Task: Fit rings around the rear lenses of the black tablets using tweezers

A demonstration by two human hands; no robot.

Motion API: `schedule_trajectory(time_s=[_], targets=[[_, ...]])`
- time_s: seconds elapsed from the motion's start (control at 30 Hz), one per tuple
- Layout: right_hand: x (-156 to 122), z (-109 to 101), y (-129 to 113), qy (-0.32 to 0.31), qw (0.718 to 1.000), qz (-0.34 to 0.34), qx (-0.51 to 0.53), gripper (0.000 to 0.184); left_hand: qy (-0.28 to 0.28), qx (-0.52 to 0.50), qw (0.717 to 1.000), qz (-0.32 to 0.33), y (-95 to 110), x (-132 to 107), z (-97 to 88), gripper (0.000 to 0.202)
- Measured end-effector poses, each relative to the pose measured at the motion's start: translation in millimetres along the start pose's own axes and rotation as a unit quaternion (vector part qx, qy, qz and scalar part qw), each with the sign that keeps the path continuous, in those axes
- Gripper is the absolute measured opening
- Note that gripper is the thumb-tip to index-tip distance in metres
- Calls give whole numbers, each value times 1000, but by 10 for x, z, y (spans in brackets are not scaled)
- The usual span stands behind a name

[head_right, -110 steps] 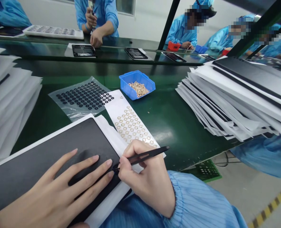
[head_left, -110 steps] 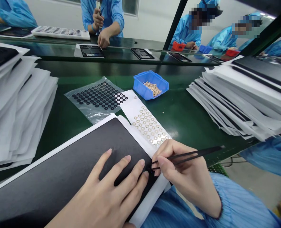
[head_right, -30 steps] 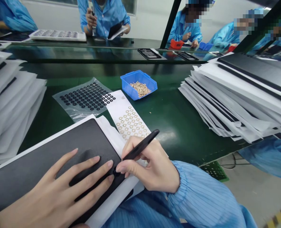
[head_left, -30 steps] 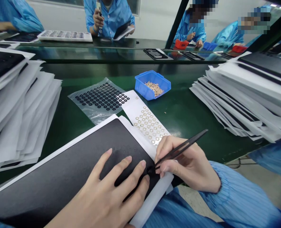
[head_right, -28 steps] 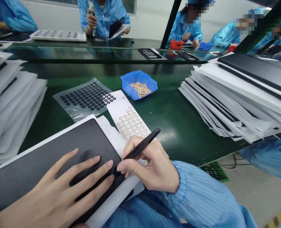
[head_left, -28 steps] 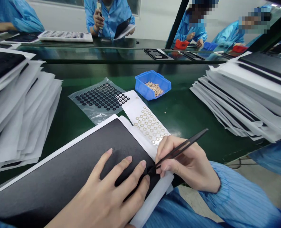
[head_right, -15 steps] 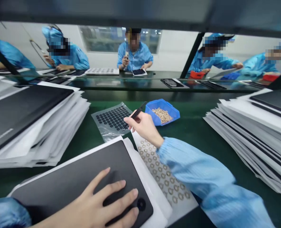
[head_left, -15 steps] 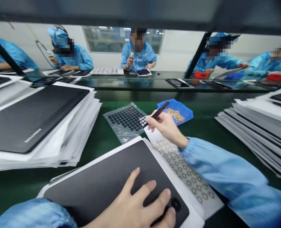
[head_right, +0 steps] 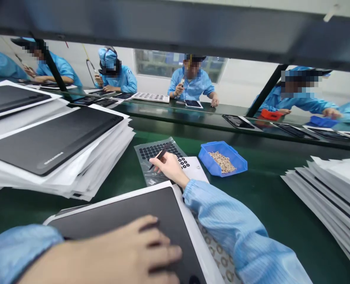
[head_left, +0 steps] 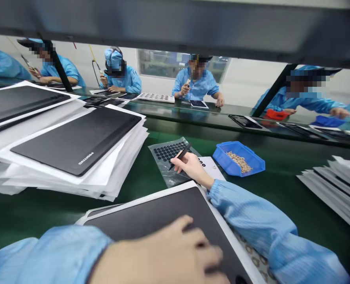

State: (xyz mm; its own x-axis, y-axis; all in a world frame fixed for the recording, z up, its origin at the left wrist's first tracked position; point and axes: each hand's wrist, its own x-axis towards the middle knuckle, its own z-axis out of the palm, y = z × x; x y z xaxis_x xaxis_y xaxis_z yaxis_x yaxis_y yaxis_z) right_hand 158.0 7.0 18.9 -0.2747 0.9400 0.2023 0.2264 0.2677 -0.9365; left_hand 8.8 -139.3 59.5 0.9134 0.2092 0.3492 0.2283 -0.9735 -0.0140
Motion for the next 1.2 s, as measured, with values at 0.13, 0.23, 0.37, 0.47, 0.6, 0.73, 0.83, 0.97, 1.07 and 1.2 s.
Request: schedule_trajectory(time_s=[0.13, 0.23, 0.37, 0.47, 0.6, 0.73, 0.83, 0.97, 1.07, 1.2], targets=[[9, -61, 70, 37, 997, 23, 60, 36, -22, -60, 973, -222, -765, -20, -274, 19], [15, -85, 177, 69, 990, 37, 116, 40, -17, -38, 966, -255, -1288, -102, -145, 27], [22, -80, 321, 101, 977, 51, 180, 43, -31, -37, 967, -250, -1567, -204, 134, 34], [21, -66, 374, 106, 971, 55, 207, 44, -24, -33, 966, -256, -1588, -236, 209, 33], [26, -55, 390, 107, 968, 57, 221, 45, -19, -33, 967, -253, -1647, -260, 273, 22], [43, -49, 389, 109, 966, 58, 225, 47, -18, -40, 968, -246, -1752, -296, 394, 18], [51, -48, 387, 109, 966, 61, 227, 47, -10, -49, 969, -243, -1777, -302, 457, 19], [44, -49, 384, 107, 965, 66, 232, 48, 32, -55, 959, -274, -1749, -253, 549, 20], [29, -47, 374, 105, 963, 68, 240, 48, 73, -55, 944, -318, -1738, -206, 670, 23], [25, -62, 360, 113, 958, 68, 253, 49, 70, -63, 941, -326, -1732, -184, 779, 25]])
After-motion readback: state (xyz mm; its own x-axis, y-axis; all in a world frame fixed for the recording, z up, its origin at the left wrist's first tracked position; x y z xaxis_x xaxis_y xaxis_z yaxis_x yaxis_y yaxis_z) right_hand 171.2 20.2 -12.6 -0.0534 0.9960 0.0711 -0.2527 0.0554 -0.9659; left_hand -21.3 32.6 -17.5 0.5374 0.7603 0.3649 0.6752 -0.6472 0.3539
